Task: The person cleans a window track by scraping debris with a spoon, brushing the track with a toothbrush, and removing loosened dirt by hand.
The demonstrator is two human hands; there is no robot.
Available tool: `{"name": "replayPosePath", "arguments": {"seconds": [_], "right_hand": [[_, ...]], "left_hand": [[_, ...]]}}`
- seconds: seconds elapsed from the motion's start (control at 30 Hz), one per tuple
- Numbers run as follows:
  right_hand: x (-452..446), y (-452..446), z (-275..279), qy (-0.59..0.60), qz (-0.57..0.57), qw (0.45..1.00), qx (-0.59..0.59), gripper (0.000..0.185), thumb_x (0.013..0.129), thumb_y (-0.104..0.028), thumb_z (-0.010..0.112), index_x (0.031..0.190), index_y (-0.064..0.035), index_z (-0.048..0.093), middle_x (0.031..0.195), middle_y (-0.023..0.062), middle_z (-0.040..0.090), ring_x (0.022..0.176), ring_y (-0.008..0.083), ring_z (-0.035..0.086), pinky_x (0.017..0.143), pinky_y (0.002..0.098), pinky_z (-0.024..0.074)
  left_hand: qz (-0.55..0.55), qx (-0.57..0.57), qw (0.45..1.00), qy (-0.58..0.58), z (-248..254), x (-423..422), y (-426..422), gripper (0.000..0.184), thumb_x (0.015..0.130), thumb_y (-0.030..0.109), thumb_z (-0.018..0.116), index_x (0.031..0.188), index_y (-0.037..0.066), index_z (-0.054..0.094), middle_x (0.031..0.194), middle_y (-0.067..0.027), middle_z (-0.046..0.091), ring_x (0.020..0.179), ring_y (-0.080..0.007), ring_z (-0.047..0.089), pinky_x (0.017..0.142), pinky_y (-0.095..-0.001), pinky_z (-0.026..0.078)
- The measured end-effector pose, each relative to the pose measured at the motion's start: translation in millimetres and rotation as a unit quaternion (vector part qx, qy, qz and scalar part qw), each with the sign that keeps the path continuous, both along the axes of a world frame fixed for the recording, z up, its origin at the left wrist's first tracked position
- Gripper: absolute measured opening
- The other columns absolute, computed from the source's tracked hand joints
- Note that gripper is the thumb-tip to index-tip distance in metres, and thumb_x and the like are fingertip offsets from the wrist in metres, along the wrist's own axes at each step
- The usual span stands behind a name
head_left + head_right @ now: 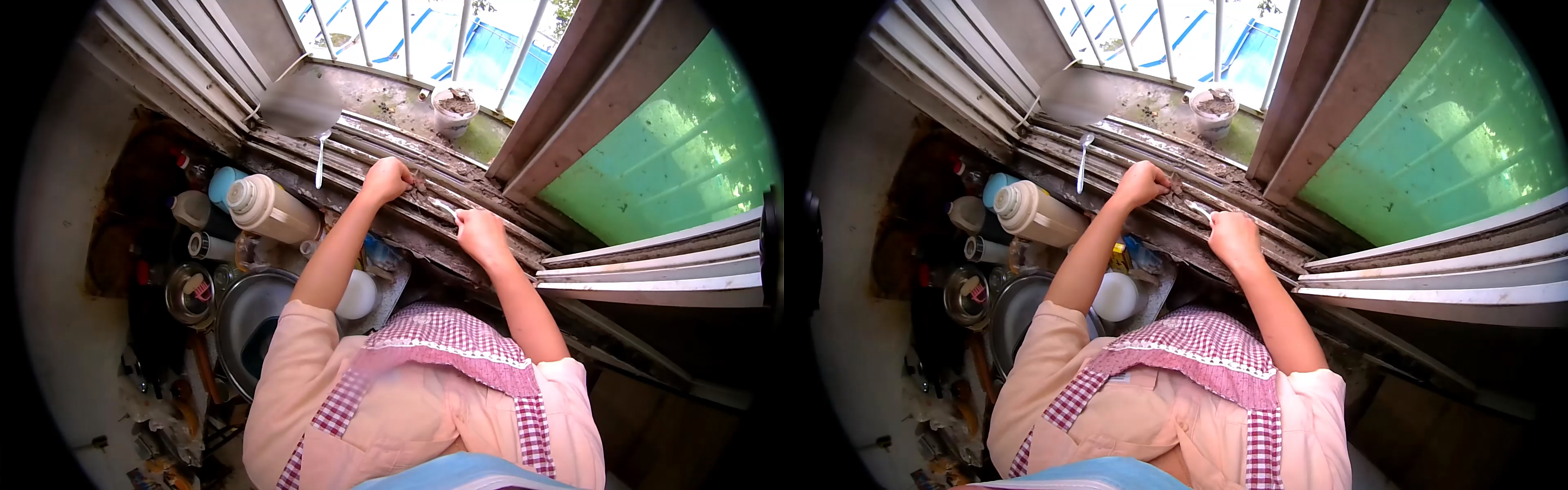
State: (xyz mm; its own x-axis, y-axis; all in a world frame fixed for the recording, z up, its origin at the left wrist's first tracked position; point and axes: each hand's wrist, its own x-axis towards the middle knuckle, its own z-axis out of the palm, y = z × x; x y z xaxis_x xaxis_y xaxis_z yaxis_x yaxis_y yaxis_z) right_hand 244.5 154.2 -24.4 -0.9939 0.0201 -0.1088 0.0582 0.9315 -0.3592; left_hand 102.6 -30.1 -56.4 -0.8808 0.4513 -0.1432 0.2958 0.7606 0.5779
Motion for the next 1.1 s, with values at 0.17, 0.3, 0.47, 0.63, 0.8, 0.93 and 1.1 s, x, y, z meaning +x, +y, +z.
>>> {"name": "replayPosePath", "arguments": {"seconds": [0.17,0.3,0.47,0.63,0.8,0.93,1.1], "right_hand": [[0,6,7,0.017,-0.022,0.997,-0.074,0.014,0.080,-0.018,0.052,0.075,-0.0093,0.062,0.075,0.0161,0.061,0.074,0.0362,0.058,0.066,0.0459,0.0461],[16,14,16,0.074,-0.052,0.989,-0.116,0.013,0.081,-0.019,0.053,0.080,-0.0092,0.061,0.075,0.0170,0.061,0.074,0.0374,0.058,0.065,0.0459,0.0456],[39,38,10,0.119,-0.085,0.981,-0.130,0.013,0.082,-0.018,0.054,0.086,-0.0089,0.061,0.076,0.0185,0.060,0.074,0.0379,0.058,0.063,0.0467,0.0453],[64,47,12,0.118,-0.116,0.979,-0.122,0.014,0.083,-0.019,0.053,0.089,-0.0086,0.060,0.074,0.0193,0.059,0.073,0.0390,0.057,0.063,0.0483,0.0446],[78,51,16,0.078,-0.153,0.979,-0.108,0.021,0.083,-0.019,0.055,0.098,-0.0084,0.064,0.076,0.0198,0.060,0.073,0.0378,0.057,0.064,0.0447,0.0444],[88,55,13,0.097,-0.161,0.976,-0.109,0.020,0.083,-0.019,0.056,0.098,-0.0089,0.065,0.073,0.0195,0.059,0.070,0.0373,0.057,0.062,0.0437,0.0444],[97,51,10,0.125,-0.160,0.972,-0.123,0.016,0.083,-0.019,0.055,0.096,-0.0130,0.062,0.068,0.0160,0.056,0.066,0.0360,0.057,0.059,0.0452,0.0444]], "left_hand": [[-0.026,0.038,0.999,-0.015,1,-5,-8,0.019,0.062,0.014,0.074,0.079,0.008,0.071,0.074,-0.0125,0.066,0.068,-0.0243,0.063,0.067,-0.0328,0.050],[-0.043,0.060,0.995,-0.066,-1,-14,-11,0.020,0.063,0.013,0.075,0.081,0.007,0.071,0.072,-0.0123,0.066,0.063,-0.0206,0.063,0.064,-0.0308,0.049],[-0.035,0.070,0.988,-0.134,3,-20,-12,0.017,0.065,0.012,0.075,0.081,0.005,0.071,0.071,-0.0090,0.067,0.062,-0.0120,0.060,0.065,-0.0277,0.048],[0.030,0.168,0.931,-0.323,12,-24,-11,0.014,0.075,0.001,0.068,0.089,-0.002,0.067,0.074,-0.0051,0.065,0.062,-0.0107,0.061,0.058,-0.0226,0.051],[0.026,0.182,0.928,-0.325,25,-39,-10,0.016,0.075,0.004,0.069,0.091,-0.001,0.067,0.076,-0.0047,0.066,0.066,-0.0101,0.061,0.059,-0.0215,0.050],[0.037,0.208,0.939,-0.270,47,-70,11,0.015,0.075,0.003,0.069,0.090,0.001,0.068,0.077,-0.0059,0.067,0.068,-0.0113,0.063,0.062,-0.0221,0.052],[0.094,0.291,0.942,-0.136,80,-112,65,0.013,0.075,0.003,0.067,0.088,0.003,0.070,0.076,-0.0090,0.068,0.067,-0.0153,0.065,0.060,-0.0257,0.051]]}}
